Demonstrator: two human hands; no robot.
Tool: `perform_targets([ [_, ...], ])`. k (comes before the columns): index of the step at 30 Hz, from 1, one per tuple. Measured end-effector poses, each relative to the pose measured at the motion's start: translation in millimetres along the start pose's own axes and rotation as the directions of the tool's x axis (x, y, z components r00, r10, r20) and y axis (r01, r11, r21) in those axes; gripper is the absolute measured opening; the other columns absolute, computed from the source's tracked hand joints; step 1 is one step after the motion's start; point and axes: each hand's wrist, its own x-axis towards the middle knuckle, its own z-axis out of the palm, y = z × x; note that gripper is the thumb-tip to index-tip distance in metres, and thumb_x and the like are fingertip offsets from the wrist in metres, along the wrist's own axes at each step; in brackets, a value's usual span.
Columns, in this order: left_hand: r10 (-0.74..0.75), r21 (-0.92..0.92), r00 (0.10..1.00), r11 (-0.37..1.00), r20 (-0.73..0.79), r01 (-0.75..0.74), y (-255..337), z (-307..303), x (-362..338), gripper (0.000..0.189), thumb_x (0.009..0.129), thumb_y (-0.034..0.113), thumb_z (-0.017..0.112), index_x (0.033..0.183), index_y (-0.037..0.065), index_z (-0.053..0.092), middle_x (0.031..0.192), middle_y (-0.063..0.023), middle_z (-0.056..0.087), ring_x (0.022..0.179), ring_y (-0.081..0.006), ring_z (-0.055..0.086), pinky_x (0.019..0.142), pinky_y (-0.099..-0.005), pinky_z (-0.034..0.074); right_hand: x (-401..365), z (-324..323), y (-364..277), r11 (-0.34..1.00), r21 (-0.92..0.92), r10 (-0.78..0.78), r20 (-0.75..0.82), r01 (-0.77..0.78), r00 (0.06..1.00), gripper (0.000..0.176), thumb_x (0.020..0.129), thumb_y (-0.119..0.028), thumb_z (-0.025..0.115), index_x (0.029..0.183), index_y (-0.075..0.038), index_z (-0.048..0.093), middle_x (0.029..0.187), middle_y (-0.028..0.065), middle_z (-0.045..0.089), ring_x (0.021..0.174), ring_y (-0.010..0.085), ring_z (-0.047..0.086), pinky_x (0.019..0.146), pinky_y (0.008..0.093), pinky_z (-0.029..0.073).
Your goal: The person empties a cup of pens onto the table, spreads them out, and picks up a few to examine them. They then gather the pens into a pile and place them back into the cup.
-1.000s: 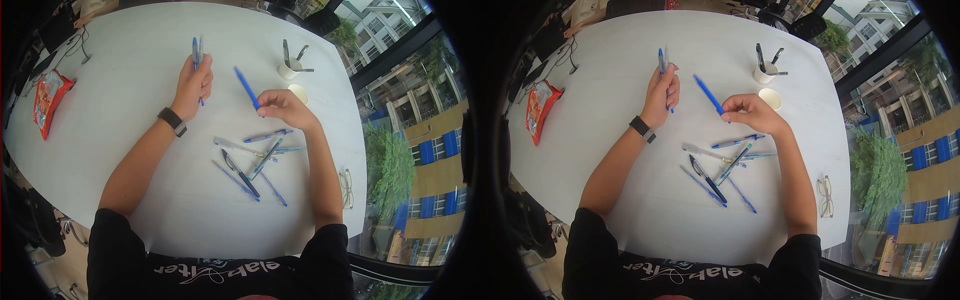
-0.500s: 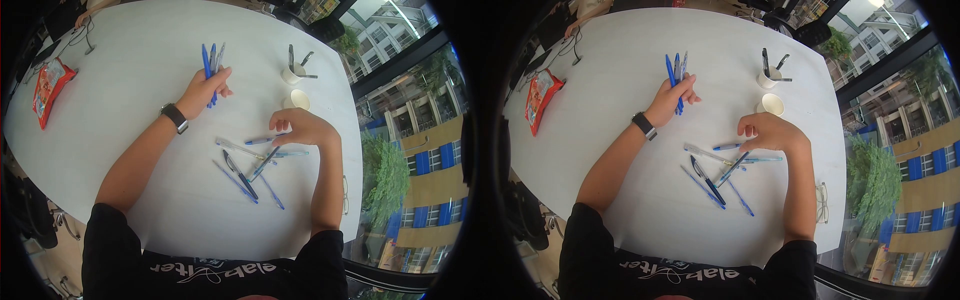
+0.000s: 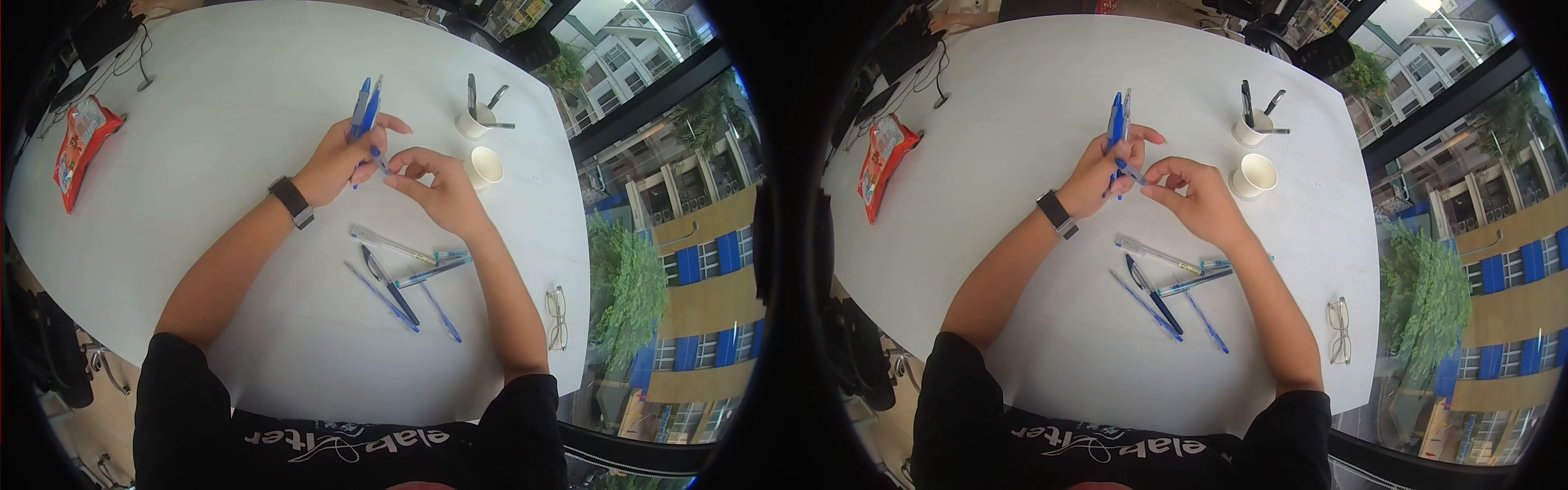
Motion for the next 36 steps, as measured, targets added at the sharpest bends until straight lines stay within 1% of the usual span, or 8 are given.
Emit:
perform_targets([
  [10, -0.05, -0.132, 0.998, 0.99, -0.048, 0.044, -9.3, 4.0, -3.5, 0.09, 0.097, 0.089, 0.033, 0.115, 0.006, 0.065, 0.072, 0.0079, 0.039, 0.054, -0.0009, 0.039, 0.052, -0.0212, 0.032, -0.2, 20.4, -1.4, 0.925, 0.371, 0.138, -0.117, -0.085, 0.984, 0.019, 0.099, -0.013, 0.077, 0.11, 0.002, 0.077, 0.092, 0.0038, 0.077, 0.081, 0.0104, 0.062, 0.077, 0.0284, 0.051],
  [15, -0.047, 0.082, 0.999, 0.995, -0.021, 0.049, 4.3, 7.8, -4.2, 0.045, 0.101, 0.054, 0.072, 0.099, 0.009, 0.066, 0.073, 0.0071, 0.051, 0.057, -0.0036, 0.043, 0.055, -0.023, 0.036, -0.4, 21.5, 0.7, 0.88, 0.466, 0.206, -0.197, -0.093, 0.959, 0.017, 0.099, -0.013, 0.077, 0.109, 0.001, 0.077, 0.091, 0.0036, 0.077, 0.079, 0.0099, 0.063, 0.074, 0.0284, 0.051],
  [18, -0.121, 0.146, 0.98, 0.979, -0.159, 0.145, 1.7, 12.8, -2.2, 0.028, 0.097, 0.033, 0.081, 0.095, 0.009, 0.067, 0.075, 0.0046, 0.058, 0.061, -0.0058, 0.048, 0.059, -0.0245, 0.039, -4.6, 13.9, 1.6, 0.977, 0.194, 0.098, -0.067, -0.083, 0.993, 0.022, 0.096, -0.021, 0.081, 0.105, -0.001, 0.078, 0.089, 0.0065, 0.077, 0.076, 0.0132, 0.067, 0.072, 0.0305, 0.052],
  [20, -0.141, 0.174, 0.972, 0.969, -0.19, 0.175, -4.1, 5.6, 1.7, 0.029, 0.099, 0.034, 0.079, 0.097, 0.008, 0.067, 0.075, 0.0041, 0.058, 0.063, -0.007, 0.051, 0.062, -0.0257, 0.043, -6.4, 0.1, -17.3, 0.945, -0.264, 0.252, 0.212, -0.193, 0.944, 0.035, 0.09, -0.035, 0.085, 0.099, -0.002, 0.078, 0.085, 0.0106, 0.076, 0.077, 0.0206, 0.071, 0.072, 0.0354, 0.054],
  [27, -0.144, 0.006, 0.965, 0.989, -0.22, 0.149, -2.0, -6.0, 0.6, 0.032, 0.106, 0.037, 0.07, 0.113, 0.006, 0.066, 0.081, -0.0002, 0.065, 0.073, -0.0123, 0.067, 0.074, -0.0305, 0.056, -22.8, 19.3, -16.5, 0.911, -0.389, 0.034, 0.404, 0.139, 0.914, 0.017, 0.08, -0.017, 0.072, 0.082, -0.002, 0.064, 0.076, 0.0108, 0.066, 0.07, 0.0325, 0.063, 0.066, 0.0427, 0.049],
  [31, -0.14, -0.033, 0.958, 0.99, -0.248, 0.136, 0.1, -3.9, -0.7, 0.035, 0.108, 0.037, 0.068, 0.122, 0.005, 0.068, 0.086, -0.0019, 0.069, 0.069, -0.0125, 0.065, 0.069, -0.0297, 0.055, -13.6, 7.1, -32.6, 0.896, -0.441, 0.171, 0.454, 0.053, 0.875, 0.014, 0.081, -0.013, 0.074, 0.085, -0.002, 0.067, 0.081, 0.0089, 0.07, 0.073, 0.0248, 0.068, 0.067, 0.0389, 0.051],
  [34, -0.065, 0.013, 0.981, 0.998, -0.182, 0.069, -5.8, -7.5, 1.9, 0.038, 0.109, 0.038, 0.066, 0.125, 0.003, 0.068, 0.089, -0.0043, 0.072, 0.075, -0.0146, 0.07, 0.071, -0.0309, 0.059, -8.2, -5.3, -32.4, 0.996, -0.018, 0.086, 0.178, -0.084, 0.98, 0.013, 0.086, -0.009, 0.073, 0.095, 0.0, 0.068, 0.087, 0.0115, 0.075, 0.08, 0.0196, 0.075, 0.072, 0.0321, 0.057],
  [36, -0.096, 0.01, 0.984, 0.995, -0.15, 0.098, -7.0, -5.9, 0.6, 0.039, 0.109, 0.038, 0.066, 0.126, 0.003, 0.067, 0.093, -0.0065, 0.074, 0.083, -0.0166, 0.073, 0.076, -0.0328, 0.061, -3.3, -7.0, -26.7, 0.943, 0.33, 0.042, -0.266, 0.05, 0.963, 0.014, 0.091, -0.002, 0.071, 0.103, 0.003, 0.067, 0.091, 0.0105, 0.077, 0.086, 0.0129, 0.076, 0.077, 0.026, 0.059],
])
